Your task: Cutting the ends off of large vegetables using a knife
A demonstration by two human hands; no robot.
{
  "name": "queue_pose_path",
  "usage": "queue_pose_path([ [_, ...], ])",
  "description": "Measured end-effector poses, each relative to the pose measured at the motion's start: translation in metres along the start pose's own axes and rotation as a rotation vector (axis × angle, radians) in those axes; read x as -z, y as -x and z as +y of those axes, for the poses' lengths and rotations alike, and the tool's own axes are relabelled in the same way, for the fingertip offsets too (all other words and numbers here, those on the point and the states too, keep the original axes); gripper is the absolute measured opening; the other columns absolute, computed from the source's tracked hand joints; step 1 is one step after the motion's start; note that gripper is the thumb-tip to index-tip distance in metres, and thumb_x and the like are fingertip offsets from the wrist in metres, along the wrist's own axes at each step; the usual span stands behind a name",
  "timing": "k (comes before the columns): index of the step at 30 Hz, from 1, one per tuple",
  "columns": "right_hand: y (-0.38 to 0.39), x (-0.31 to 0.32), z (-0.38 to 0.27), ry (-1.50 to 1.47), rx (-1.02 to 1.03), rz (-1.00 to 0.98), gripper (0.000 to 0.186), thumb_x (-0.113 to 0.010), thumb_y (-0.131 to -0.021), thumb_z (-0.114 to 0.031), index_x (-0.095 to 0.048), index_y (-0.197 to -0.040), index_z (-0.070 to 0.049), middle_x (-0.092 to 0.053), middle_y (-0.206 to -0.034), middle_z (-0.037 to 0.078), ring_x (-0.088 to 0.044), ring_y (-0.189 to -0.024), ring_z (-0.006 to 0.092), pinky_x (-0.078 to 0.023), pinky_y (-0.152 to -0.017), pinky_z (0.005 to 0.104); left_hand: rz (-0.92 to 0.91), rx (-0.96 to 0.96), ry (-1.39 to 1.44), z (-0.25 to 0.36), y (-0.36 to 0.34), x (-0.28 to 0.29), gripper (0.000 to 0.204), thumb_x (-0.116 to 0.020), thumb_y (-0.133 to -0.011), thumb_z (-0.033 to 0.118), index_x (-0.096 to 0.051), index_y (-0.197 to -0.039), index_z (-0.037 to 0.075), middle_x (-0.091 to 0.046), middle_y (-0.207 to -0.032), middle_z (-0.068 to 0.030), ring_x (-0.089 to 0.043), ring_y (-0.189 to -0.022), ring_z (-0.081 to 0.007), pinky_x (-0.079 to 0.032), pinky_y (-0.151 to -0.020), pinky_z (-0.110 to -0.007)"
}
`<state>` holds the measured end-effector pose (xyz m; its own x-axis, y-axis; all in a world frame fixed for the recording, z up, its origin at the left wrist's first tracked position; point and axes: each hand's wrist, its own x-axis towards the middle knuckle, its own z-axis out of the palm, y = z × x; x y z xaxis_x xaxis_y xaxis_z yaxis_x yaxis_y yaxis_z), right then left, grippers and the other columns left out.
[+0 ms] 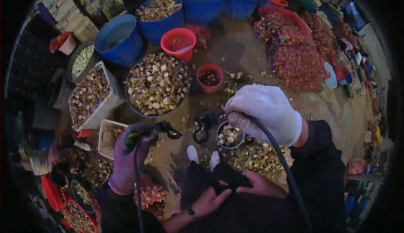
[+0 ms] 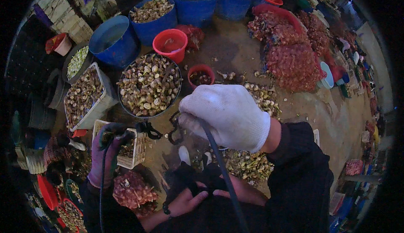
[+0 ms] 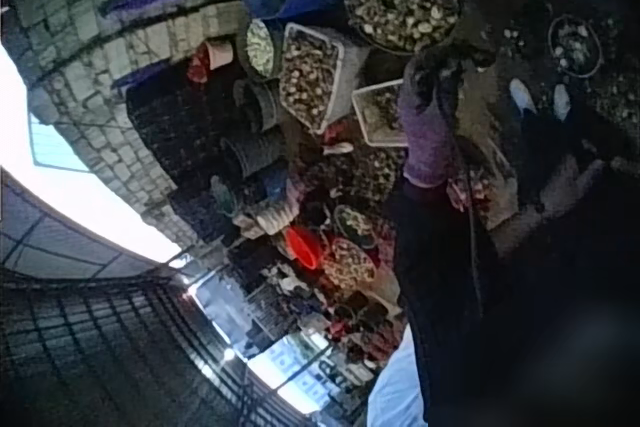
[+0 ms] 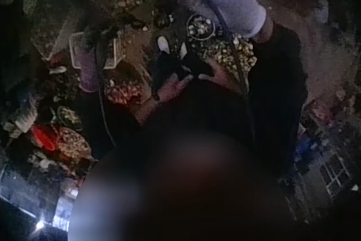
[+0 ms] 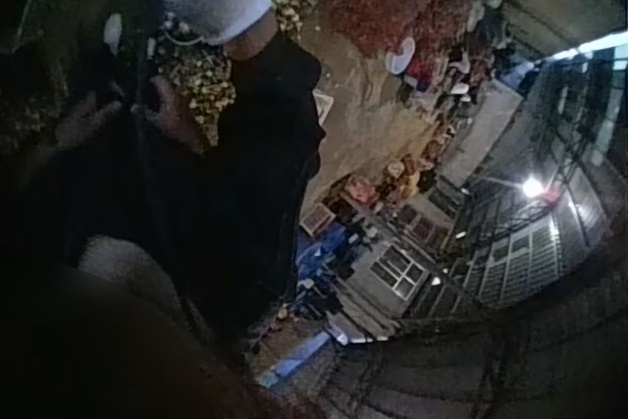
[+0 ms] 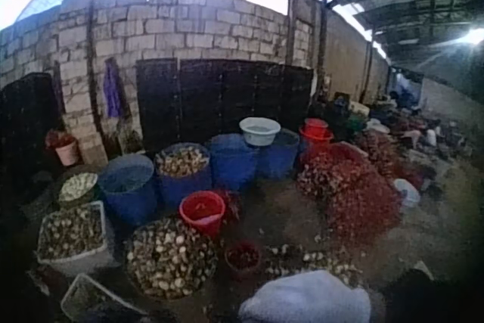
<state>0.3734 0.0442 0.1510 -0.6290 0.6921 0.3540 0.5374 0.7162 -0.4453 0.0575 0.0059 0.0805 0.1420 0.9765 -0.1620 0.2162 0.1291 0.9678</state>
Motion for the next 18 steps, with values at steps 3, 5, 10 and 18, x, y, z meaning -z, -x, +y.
queue_pose_path([
  [3, 0.0014, 0.0002, 0.0002, -0.002, 0.010, 0.002, 0.015, -0.070, -0.077, -0.010, -0.062, -0.089, -0.005, -0.062, -0.080, 0.010, -0.061, -0.072, 0.0320, -0.048, -0.062, 0.0392, 0.033, 0.064, 0.144, 0.0010, 0.0036, -0.0052, 0.024, -0.060, -0.090, 0.007, -0.058, -0.113, 0.000, -0.062, -0.102, -0.0055, -0.059, -0.094, -0.0129, -0.048, -0.083, -0.028],
  [5, 0.0012, 0.0007, 0.0002, -0.009, 0.012, -0.005, 0.015, -0.070, -0.077, -0.010, -0.062, -0.089, -0.005, -0.062, -0.079, 0.010, -0.061, -0.072, 0.0320, -0.048, -0.062, 0.0392, 0.038, 0.059, 0.169, 0.0010, 0.0034, -0.0056, 0.024, -0.060, -0.090, 0.007, -0.058, -0.113, 0.000, -0.062, -0.102, -0.0054, -0.059, -0.094, -0.0129, -0.048, -0.083, -0.028],
  [10, 0.0023, 0.0015, -0.0009, -0.022, -0.003, 0.001, 0.016, -0.070, -0.077, -0.010, -0.061, -0.090, -0.005, -0.061, -0.078, 0.011, -0.061, -0.071, 0.0320, -0.048, -0.062, 0.0395, 0.024, 0.032, 0.162, 0.0007, 0.0049, -0.0050, 0.024, -0.060, -0.090, 0.006, -0.058, -0.114, 0.000, -0.062, -0.102, -0.0052, -0.059, -0.094, -0.0127, -0.048, -0.084, -0.028],
  [18, 0.0058, 0.0001, -0.0010, -0.017, 0.003, 0.005, 0.015, -0.070, -0.078, -0.010, -0.061, -0.090, -0.006, -0.061, -0.078, 0.010, -0.061, -0.071, 0.0323, -0.048, -0.061, 0.0398, 0.019, 0.029, 0.167, -0.0011, 0.0065, -0.0061, 0.025, -0.060, -0.090, 0.005, -0.058, -0.114, 0.001, -0.062, -0.103, -0.0049, -0.059, -0.095, -0.0126, -0.048, -0.084, -0.027],
])
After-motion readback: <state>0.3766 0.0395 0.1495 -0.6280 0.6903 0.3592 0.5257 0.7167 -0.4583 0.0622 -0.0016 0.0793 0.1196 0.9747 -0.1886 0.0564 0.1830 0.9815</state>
